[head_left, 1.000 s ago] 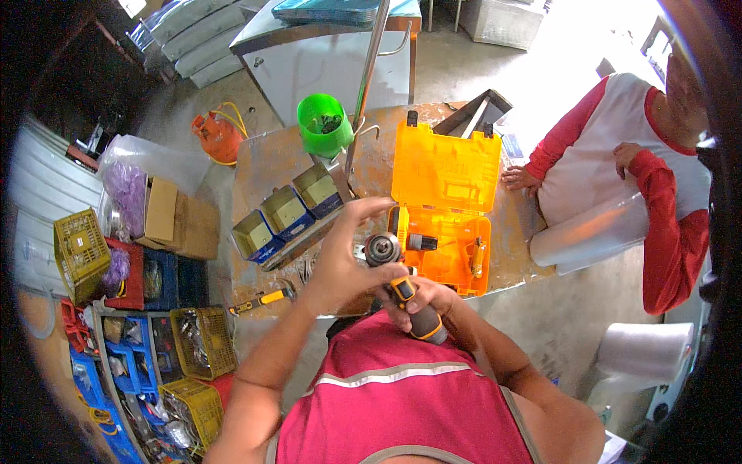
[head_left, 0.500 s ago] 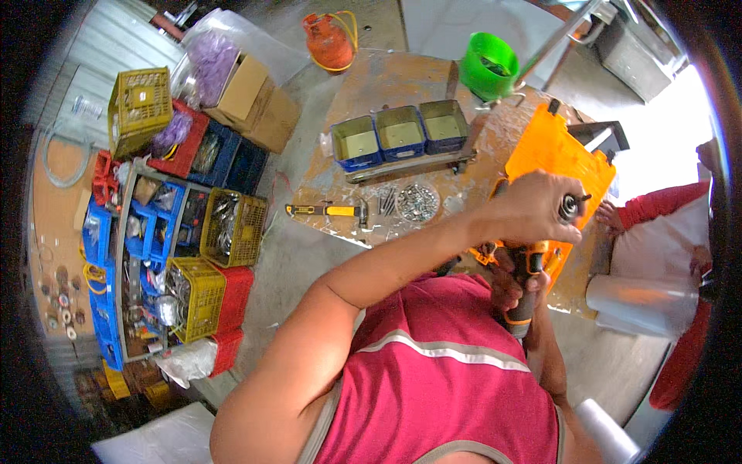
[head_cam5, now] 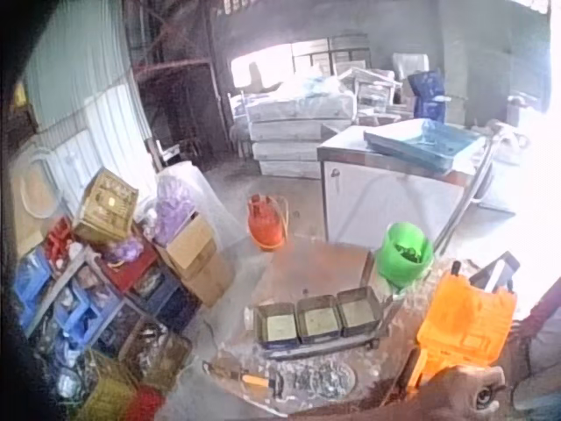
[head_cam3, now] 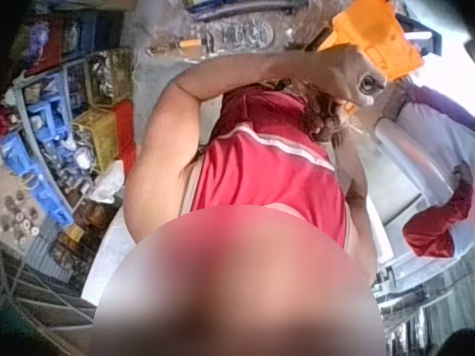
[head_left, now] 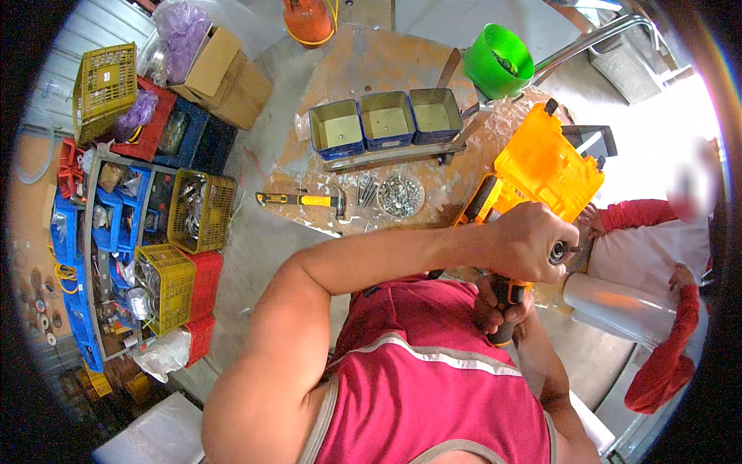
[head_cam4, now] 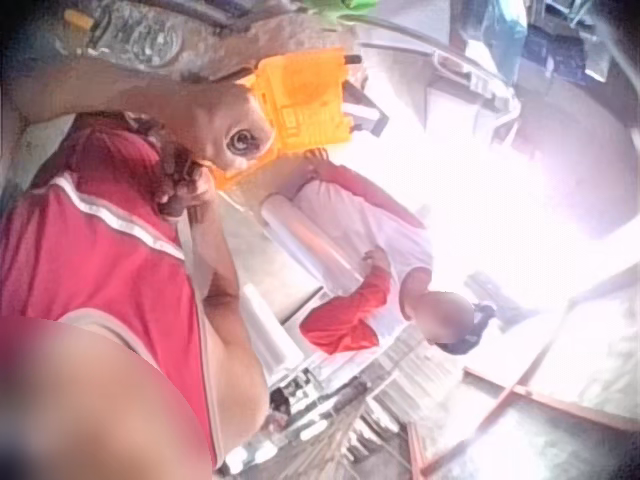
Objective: The person uses a cordless drill to drive screws into small metal boxes on a workbench. They repeatedly pick up screws, attach them to the drill, and fasten them into the boxes. The person also handles a container of screws and organizes them on the table.
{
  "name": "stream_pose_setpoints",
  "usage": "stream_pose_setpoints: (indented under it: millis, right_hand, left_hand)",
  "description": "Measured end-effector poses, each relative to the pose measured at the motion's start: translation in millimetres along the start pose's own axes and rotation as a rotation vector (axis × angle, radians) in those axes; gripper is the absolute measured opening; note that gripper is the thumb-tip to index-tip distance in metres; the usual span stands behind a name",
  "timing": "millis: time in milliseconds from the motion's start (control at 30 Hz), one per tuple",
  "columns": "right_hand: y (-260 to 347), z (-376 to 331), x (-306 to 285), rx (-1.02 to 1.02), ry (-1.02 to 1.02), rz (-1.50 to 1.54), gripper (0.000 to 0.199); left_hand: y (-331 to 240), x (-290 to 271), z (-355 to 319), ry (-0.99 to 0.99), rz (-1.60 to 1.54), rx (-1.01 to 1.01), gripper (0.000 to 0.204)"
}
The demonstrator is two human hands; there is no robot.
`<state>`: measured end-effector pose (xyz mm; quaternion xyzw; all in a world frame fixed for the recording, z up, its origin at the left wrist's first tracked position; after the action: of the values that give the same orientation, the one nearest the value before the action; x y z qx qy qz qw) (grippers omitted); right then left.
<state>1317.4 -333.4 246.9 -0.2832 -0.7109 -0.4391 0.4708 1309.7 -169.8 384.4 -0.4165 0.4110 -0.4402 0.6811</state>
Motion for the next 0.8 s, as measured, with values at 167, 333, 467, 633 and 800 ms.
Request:
stream_pose_setpoints:
  millis: [167, 333, 467, 633, 800]
  right_hand:
    - [12, 7, 0, -0.020, -0.244, -0.096, 0.061]
    - [41, 9, -3, 0.069, -0.572, -0.666, 0.043]
    - [23, 28, 15, 0.061, -0.245, -0.275, 0.042]
    - [7, 38, 17, 0.096, -0.091, -0.159, 0.047]
    - [5, 41, 19, 0.110, -0.037, -0.131, 0.051]
  left_hand:
    - [11, -17, -13, -0.119, -0.074, 0.060, 0.025]
    - [6, -32, -38, -0.750, -0.124, 0.050, 0.035]
    - [-1, -37, -31, -0.436, 0.005, 0.095, 0.023]
    - [-7, -41, -27, -0.226, 0.068, 0.171, 0.020]
    - [-13, -39, -26, -0.140, 0.038, 0.098, 0.019]
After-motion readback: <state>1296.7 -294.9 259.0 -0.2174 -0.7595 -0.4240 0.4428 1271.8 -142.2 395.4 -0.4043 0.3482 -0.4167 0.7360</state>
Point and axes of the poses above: each hand's wrist, its own z-axis towards the middle knuckle, its own x-axis out of the palm, y = z × x, the point moved 5 cm from there along z, towards the middle knuckle, and after that the axes turned 3 degrees about -z, right-handed, at the moved point
